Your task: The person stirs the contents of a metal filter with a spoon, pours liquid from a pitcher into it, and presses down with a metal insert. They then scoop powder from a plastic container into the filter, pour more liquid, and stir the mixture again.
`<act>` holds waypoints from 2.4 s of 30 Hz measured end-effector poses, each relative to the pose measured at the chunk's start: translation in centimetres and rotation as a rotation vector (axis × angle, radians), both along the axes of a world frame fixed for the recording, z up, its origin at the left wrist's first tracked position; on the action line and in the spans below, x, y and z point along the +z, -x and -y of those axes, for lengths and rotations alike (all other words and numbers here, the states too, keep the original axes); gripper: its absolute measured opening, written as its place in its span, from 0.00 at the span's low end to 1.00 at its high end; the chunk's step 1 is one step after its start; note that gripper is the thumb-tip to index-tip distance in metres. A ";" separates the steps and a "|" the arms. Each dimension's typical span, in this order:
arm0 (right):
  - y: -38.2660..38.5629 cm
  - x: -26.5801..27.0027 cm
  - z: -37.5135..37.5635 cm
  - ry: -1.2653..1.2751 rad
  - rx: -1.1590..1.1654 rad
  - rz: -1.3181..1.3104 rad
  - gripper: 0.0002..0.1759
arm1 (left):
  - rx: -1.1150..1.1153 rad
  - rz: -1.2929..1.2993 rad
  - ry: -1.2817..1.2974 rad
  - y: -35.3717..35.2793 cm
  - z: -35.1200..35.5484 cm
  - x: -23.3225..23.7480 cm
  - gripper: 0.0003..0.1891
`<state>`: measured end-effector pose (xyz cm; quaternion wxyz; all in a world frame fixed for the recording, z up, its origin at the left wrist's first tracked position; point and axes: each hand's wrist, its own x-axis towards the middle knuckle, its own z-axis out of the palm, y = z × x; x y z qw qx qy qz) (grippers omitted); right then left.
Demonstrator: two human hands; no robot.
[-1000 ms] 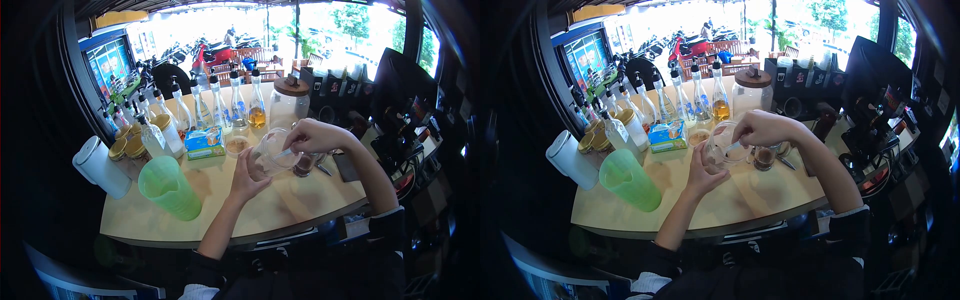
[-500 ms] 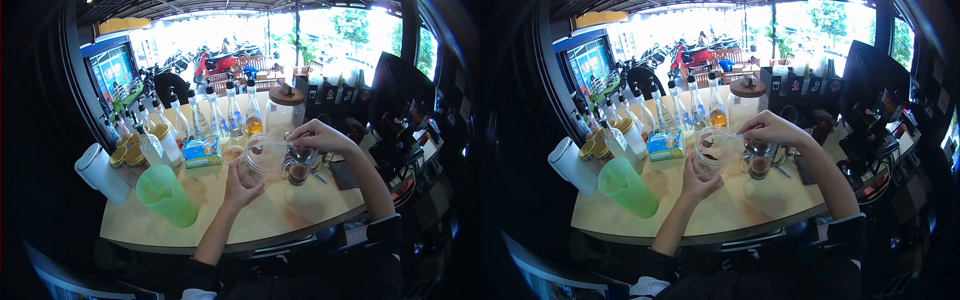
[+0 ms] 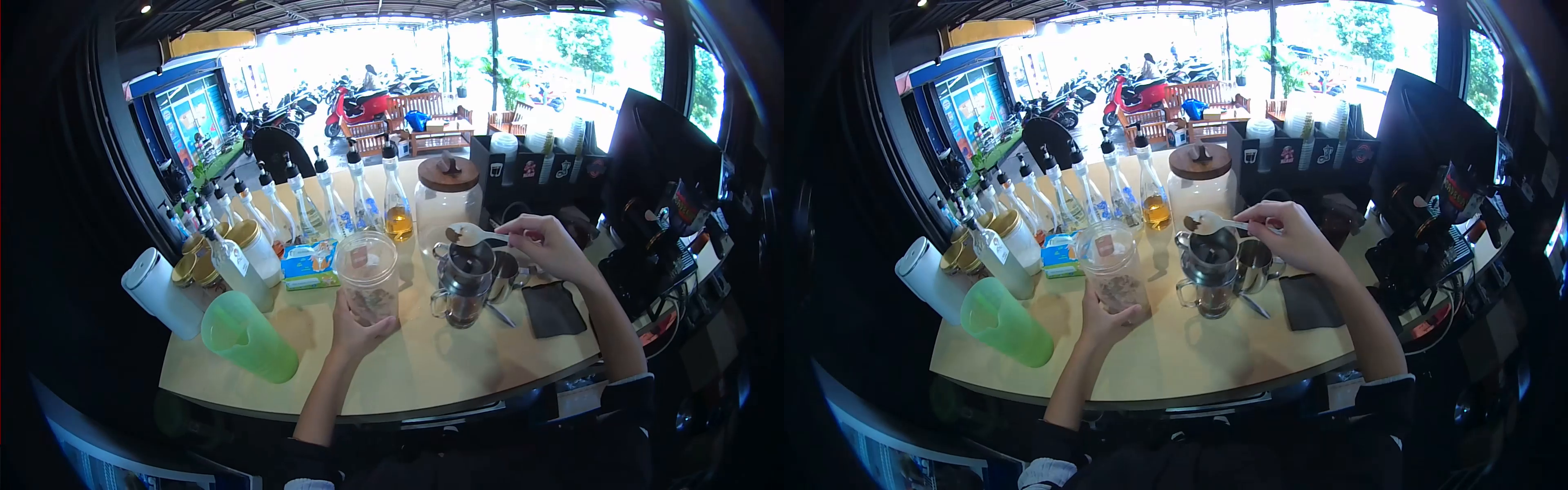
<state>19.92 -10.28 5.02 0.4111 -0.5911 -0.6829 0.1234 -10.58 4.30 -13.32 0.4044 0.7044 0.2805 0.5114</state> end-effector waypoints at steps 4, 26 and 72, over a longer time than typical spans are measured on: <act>-1.6 -0.1 1.2 -0.084 -0.095 0.067 0.13 | 0.011 -0.038 0.142 -0.6 2.0 2.2 0.44; -2.8 -5.8 0.7 -0.296 -0.022 0.209 0.15 | 0.008 0.198 0.209 -1.7 1.3 -1.4 0.44; 12.8 -0.6 -11.0 -0.482 0.360 1.032 0.09 | 0.280 -0.119 -0.125 0.2 2.1 -1.3 0.48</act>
